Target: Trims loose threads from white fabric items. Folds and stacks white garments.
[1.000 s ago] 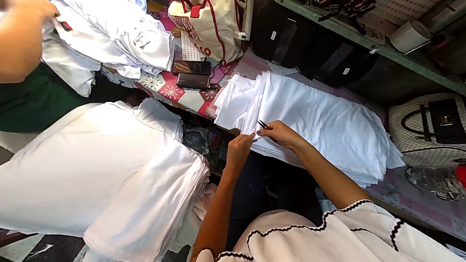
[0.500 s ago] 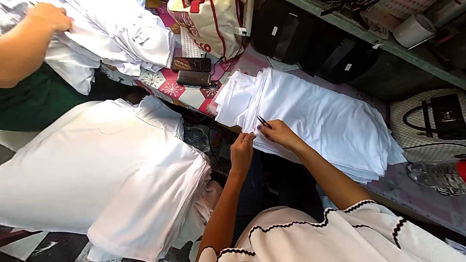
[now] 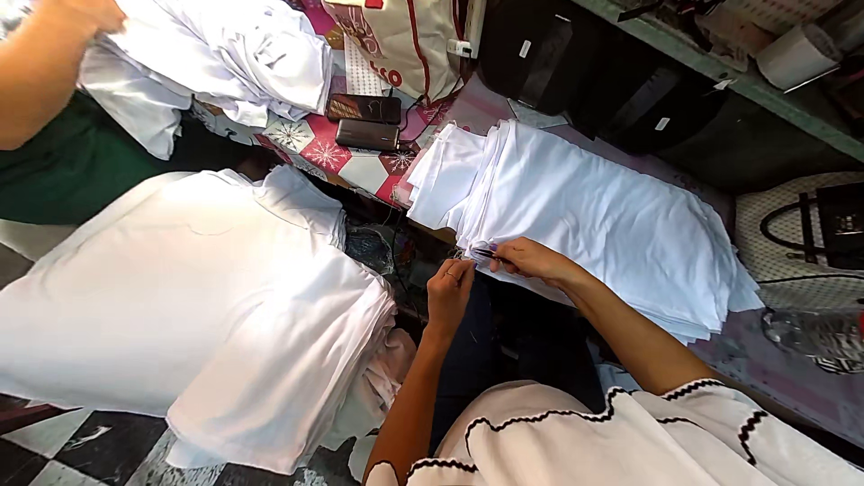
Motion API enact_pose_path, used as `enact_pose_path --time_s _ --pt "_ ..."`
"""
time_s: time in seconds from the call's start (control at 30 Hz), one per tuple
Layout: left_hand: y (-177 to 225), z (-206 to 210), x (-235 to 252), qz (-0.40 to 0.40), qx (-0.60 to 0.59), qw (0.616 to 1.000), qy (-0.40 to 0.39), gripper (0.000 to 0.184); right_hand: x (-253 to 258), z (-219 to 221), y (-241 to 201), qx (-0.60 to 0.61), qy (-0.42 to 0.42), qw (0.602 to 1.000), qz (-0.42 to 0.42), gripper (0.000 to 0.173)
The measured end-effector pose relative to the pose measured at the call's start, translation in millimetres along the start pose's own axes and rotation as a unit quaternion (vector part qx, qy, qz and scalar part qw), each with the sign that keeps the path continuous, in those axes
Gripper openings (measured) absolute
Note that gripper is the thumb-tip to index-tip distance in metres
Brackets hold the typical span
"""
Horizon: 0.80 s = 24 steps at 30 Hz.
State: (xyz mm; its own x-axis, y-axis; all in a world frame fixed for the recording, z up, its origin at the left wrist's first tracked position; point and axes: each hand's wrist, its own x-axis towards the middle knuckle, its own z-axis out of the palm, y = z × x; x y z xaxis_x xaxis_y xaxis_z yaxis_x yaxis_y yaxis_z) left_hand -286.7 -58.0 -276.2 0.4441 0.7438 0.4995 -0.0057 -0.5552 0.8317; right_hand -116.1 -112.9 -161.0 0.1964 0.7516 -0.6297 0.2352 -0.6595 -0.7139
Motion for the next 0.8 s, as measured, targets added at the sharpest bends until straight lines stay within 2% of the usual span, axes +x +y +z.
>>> enact_pose_path --time_s 0.1,0.17,0.23,0.3,0.43,0.8 --pt "0 -4 -1 -0.013 0.034 0.999 -0.007 0.012 5 1 3 -0.02 0.026 0.999 -0.02 0.04" --pt "6 -11 0 -0.059 0.085 0.994 -0.031 0.011 3 -1 7 -0.018 0.031 0.999 -0.019 0.039" --pt "17 -14 7 -0.1 0.119 0.987 -0.048 0.021 -2 -4 8 -0.009 0.026 1.0 -0.014 0.04" --pt "20 -7 15 -0.103 0.151 0.983 -0.037 0.032 -4 -3 5 -0.001 0.021 1.0 -0.013 0.041" --pt "4 10 19 -0.058 0.154 0.986 -0.011 0.011 0 1 2 -0.009 0.018 1.0 -0.002 0.042" --pt "3 2 9 -0.07 0.12 0.99 0.01 0.01 6 6 5 -0.017 0.026 1.0 0.005 0.04"
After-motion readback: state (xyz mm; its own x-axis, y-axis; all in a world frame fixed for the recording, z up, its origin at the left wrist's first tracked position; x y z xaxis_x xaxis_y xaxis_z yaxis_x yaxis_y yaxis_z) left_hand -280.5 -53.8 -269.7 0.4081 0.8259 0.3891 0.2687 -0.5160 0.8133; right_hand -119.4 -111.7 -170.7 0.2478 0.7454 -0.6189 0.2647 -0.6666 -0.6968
